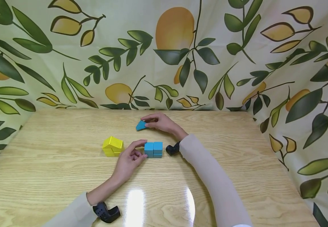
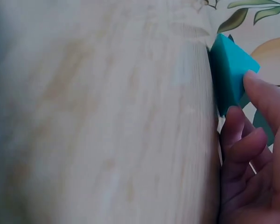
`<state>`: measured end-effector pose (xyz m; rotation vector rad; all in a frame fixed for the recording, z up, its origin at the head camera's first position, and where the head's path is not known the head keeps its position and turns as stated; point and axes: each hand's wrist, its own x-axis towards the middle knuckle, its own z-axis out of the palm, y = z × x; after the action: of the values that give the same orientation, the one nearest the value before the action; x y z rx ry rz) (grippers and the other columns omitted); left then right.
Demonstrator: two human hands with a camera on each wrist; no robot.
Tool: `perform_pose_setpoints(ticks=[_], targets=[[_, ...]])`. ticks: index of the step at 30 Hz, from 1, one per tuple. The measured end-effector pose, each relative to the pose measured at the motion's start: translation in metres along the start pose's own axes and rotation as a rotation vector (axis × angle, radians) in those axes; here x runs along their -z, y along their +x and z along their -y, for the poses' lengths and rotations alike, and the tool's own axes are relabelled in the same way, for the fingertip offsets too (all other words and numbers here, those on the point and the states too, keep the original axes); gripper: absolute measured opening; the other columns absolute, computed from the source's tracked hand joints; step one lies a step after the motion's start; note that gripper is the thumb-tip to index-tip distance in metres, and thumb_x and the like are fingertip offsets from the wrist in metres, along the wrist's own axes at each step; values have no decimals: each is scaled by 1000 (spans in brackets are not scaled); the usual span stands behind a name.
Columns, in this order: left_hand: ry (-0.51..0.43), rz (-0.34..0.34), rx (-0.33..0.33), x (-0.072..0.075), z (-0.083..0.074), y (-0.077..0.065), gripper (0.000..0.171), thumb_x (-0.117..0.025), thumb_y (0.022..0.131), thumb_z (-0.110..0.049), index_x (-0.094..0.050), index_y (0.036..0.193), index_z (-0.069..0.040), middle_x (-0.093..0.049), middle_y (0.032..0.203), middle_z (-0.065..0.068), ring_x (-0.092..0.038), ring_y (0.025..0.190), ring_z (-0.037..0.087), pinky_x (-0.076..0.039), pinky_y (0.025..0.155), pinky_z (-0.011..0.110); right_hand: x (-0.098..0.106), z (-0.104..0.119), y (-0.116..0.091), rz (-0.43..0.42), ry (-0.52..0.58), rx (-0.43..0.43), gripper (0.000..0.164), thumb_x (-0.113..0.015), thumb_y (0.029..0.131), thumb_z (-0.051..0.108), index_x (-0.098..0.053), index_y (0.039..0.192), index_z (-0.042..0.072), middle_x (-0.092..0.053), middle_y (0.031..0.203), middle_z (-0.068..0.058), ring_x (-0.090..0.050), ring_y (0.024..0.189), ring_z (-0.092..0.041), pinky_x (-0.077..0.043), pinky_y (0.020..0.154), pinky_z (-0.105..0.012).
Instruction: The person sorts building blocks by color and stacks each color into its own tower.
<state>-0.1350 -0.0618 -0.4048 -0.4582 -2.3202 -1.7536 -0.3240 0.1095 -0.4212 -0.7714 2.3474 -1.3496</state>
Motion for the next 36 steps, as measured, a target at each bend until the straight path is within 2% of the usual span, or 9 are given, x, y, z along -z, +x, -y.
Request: perform_pose_setpoints(ticks=[6,8,14,22,29,32,36], targets=[[10,-4,-3,0,-1,0,45,-70,79,13,-61,120,-3,-65,107,15,-54,64,24,-42,55,21,0,-3,0,-15,-106,51,31,-66,91,33,-66,123,30,-60,124,12,-55,101,-10,-43,84,-33],[11,-3,2,0,-1,0,45,-69,79,13,-61,120,-3,-64,108,15,-54,64,24,-42,56,21,-1,-5,-1,-21,-138,72,32,-66,91,32,-65,124,31,-60,124,13,-53,105,-9,-42,87,-34],[13,7,12,0,-3,1,45,-69,80,13,-61,121,-3,-64,109,15,-54,66,25,-42,57,22,-4,-7,-5,-62,-142,104,36,-69,90,26,-64,125,27,-63,116,10,-56,84,-17,-45,76,-33],[1,11,28,0,-3,0,46,-69,80,13,-60,122,-3,-64,109,16,-54,65,25,-42,56,21,-9,-9,-8,-87,-131,124,42,-75,84,25,-65,125,23,-65,109,3,-54,76,-19,-44,70,-33],[-1,11,27,0,-1,0,46,-69,80,13,-60,122,-3,-63,109,15,-53,64,25,-41,56,21,-10,-8,-6,-105,-129,127,43,-79,80,24,-66,122,25,-64,104,5,-53,72,-17,-44,65,-29],[4,5,32,-3,11,1,48,-70,80,12,-61,123,-6,-64,110,14,-54,64,25,-41,56,21,-10,-8,-6,-104,-115,122,41,-79,80,22,-67,119,23,-64,103,2,-54,73,-18,-45,66,-31],[12,-5,33,-7,31,1,51,-72,79,9,-61,124,-14,-64,110,8,-53,64,18,-41,55,21,-9,-8,-7,-93,-84,103,40,-80,80,23,-68,118,22,-63,101,0,-55,76,-20,-46,69,-32]])
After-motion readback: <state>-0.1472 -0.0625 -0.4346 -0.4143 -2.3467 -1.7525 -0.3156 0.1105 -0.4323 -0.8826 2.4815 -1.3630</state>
